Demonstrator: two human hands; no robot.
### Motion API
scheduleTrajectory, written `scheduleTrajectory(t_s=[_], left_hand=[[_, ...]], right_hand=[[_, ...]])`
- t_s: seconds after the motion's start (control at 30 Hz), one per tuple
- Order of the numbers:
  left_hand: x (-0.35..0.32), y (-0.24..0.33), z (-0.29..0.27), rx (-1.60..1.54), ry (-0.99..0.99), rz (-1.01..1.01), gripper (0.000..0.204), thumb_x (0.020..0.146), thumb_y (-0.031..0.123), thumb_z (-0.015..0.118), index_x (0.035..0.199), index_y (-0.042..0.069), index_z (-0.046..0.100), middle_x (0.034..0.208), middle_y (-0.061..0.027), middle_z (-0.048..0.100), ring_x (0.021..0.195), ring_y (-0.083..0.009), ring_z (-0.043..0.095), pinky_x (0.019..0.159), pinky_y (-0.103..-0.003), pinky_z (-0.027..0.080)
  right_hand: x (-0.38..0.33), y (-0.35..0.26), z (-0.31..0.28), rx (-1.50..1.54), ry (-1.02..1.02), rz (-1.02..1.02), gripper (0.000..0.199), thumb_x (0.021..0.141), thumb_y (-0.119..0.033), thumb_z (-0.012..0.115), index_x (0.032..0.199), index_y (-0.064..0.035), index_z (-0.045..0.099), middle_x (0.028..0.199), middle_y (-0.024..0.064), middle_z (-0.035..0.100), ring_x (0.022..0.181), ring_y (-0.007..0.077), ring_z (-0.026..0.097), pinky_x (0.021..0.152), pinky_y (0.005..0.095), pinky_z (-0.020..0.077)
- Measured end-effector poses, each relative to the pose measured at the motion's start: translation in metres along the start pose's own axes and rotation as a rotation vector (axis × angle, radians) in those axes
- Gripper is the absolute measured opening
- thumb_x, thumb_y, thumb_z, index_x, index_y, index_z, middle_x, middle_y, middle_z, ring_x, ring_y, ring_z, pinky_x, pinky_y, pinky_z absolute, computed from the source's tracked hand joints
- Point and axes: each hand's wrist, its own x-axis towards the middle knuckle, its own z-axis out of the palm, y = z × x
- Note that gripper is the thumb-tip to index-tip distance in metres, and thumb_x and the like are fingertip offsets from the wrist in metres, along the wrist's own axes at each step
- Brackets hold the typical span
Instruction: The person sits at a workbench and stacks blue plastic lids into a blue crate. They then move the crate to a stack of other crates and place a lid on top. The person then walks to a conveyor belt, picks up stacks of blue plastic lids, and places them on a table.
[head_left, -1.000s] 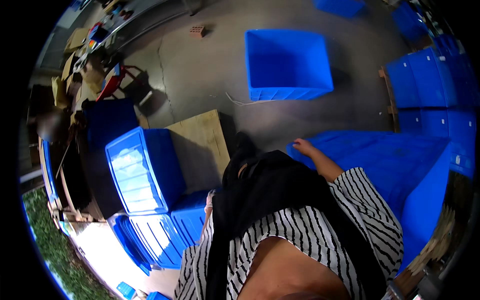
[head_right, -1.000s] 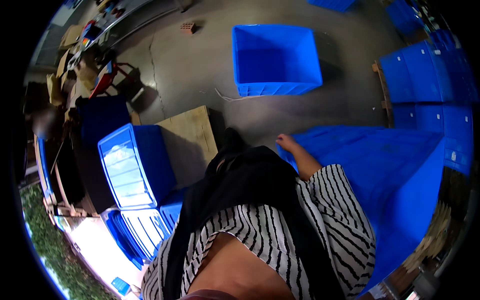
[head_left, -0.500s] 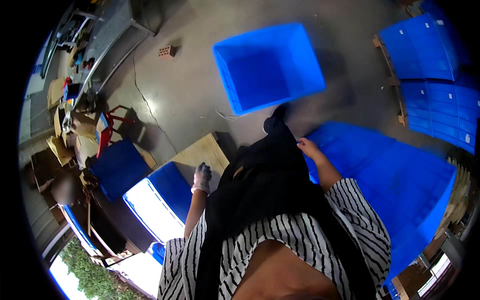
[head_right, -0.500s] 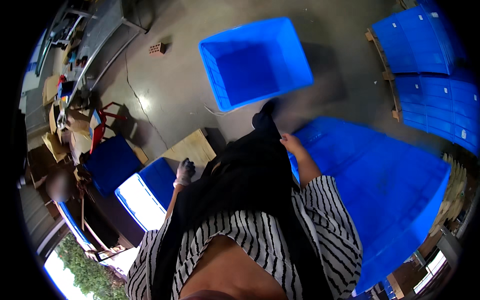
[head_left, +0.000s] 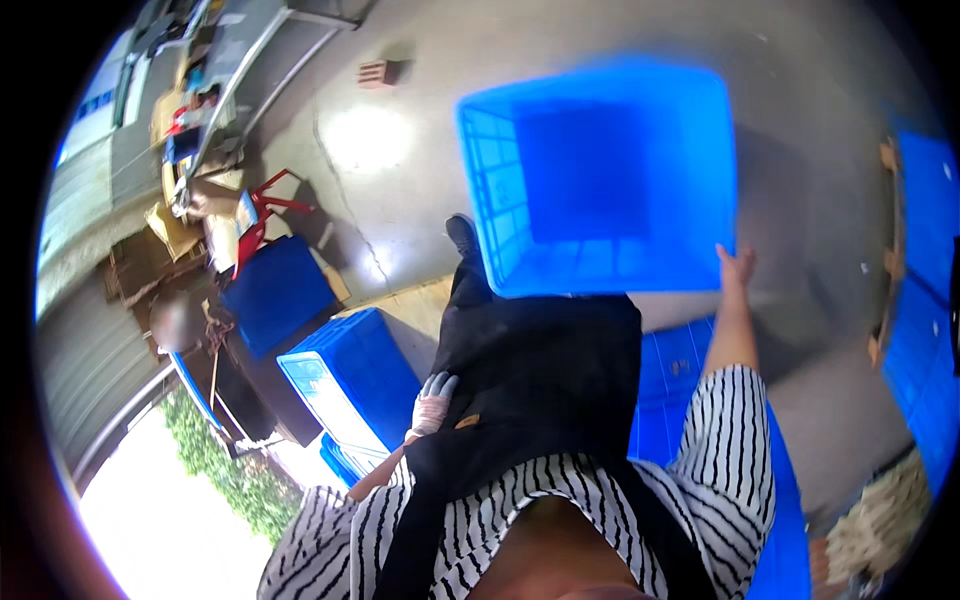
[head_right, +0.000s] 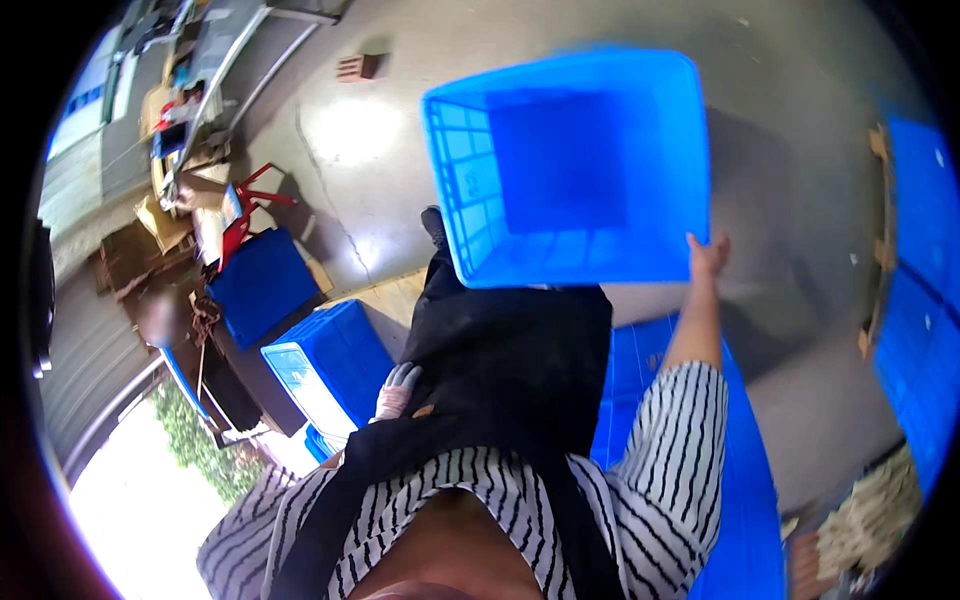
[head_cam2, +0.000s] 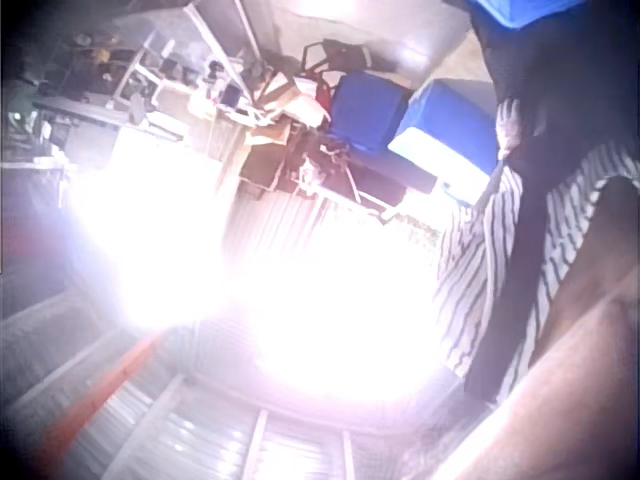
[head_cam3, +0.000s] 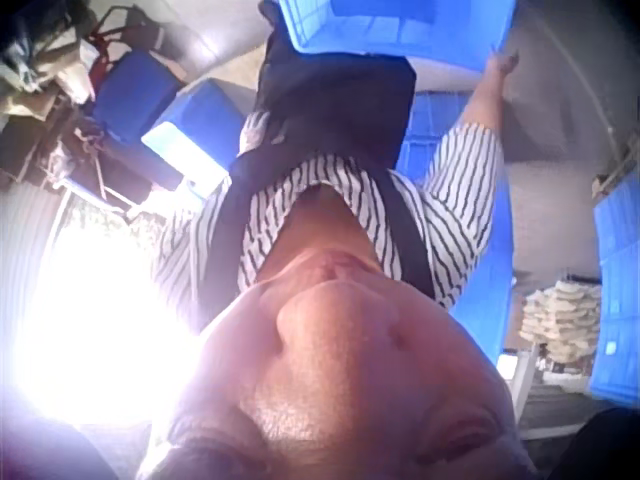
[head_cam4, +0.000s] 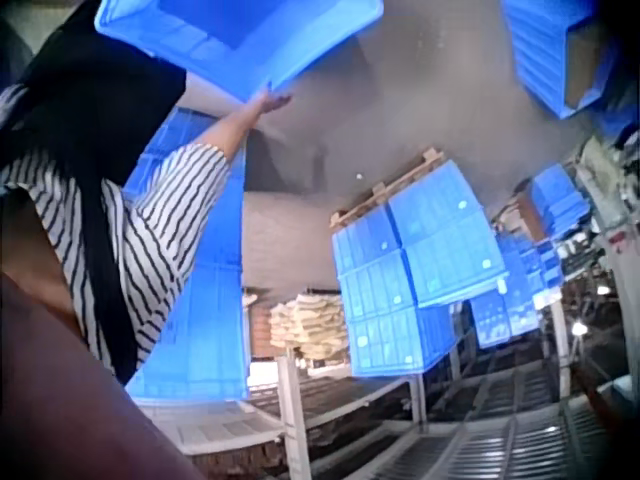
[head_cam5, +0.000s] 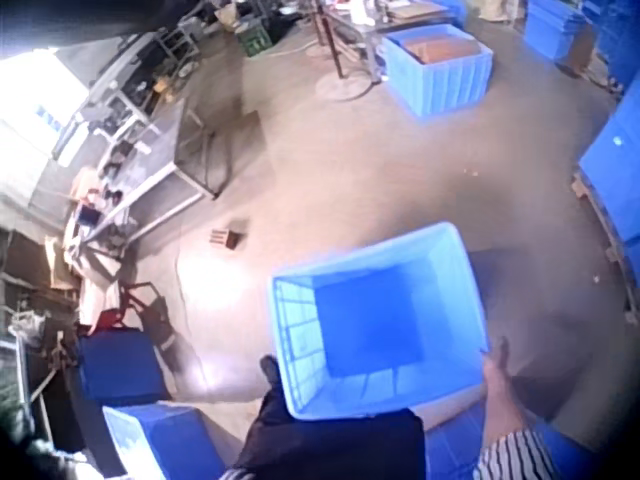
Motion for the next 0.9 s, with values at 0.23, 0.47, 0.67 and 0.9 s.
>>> scheduleTrajectory(t_s=[0.23, 0.47, 0.67, 0.9], left_hand=[[0.047, -0.025, -0.022, 0.092, -0.316, -0.006, 0.041, 0.088, 0.019, 0.042, 0.129, 0.020, 0.045, 0.136, -0.0089, 0.042, 0.125, -0.0311, 0.040, 0.104, -0.042, 0.034], [0.070, -0.086, -0.053, -0.193, -0.192, -0.030, 0.035, 0.090, 0.022, 0.044, 0.125, 0.020, 0.049, 0.129, -0.0072, 0.048, 0.121, -0.0290, 0.044, 0.100, -0.040, 0.038], [0.071, -0.134, -0.060, -0.436, -0.152, -0.026, 0.033, 0.088, 0.023, 0.049, 0.120, 0.018, 0.053, 0.125, -0.0094, 0.052, 0.116, -0.0308, 0.048, 0.097, -0.040, 0.040], [0.079, -0.170, -0.089, -1.055, 0.055, -0.266, 0.031, 0.085, 0.027, 0.055, 0.111, 0.010, 0.058, 0.106, -0.0171, 0.061, 0.102, -0.0354, 0.056, 0.089, -0.042, 0.044]], right_hand=[[0.030, -0.104, -0.049, 0.720, -0.717, 0.148, 0.077, 0.074, -0.025, 0.069, 0.138, -0.0016, 0.031, 0.131, 0.0232, 0.045, 0.113, 0.0382, 0.049, 0.096, 0.0479, 0.0398], [-0.042, -0.136, -0.079, 0.615, -0.640, 0.098, 0.064, 0.080, -0.025, 0.063, 0.133, 0.0002, 0.037, 0.123, 0.0198, 0.051, 0.106, 0.0338, 0.054, 0.091, 0.0433, 0.0429], [-0.183, -0.261, -0.084, 0.252, -0.367, -0.099, 0.052, 0.070, -0.017, 0.066, 0.116, 0.0019, 0.050, 0.101, 0.0155, 0.059, 0.088, 0.0259, 0.057, 0.078, 0.0386, 0.0467], [-0.291, -0.496, -0.056, 0.182, -0.056, -0.327, 0.045, 0.057, -0.018, 0.070, 0.092, 0.0061, 0.055, 0.092, 0.0218, 0.063, 0.083, 0.0348, 0.062, 0.074, 0.0422, 0.0484]])
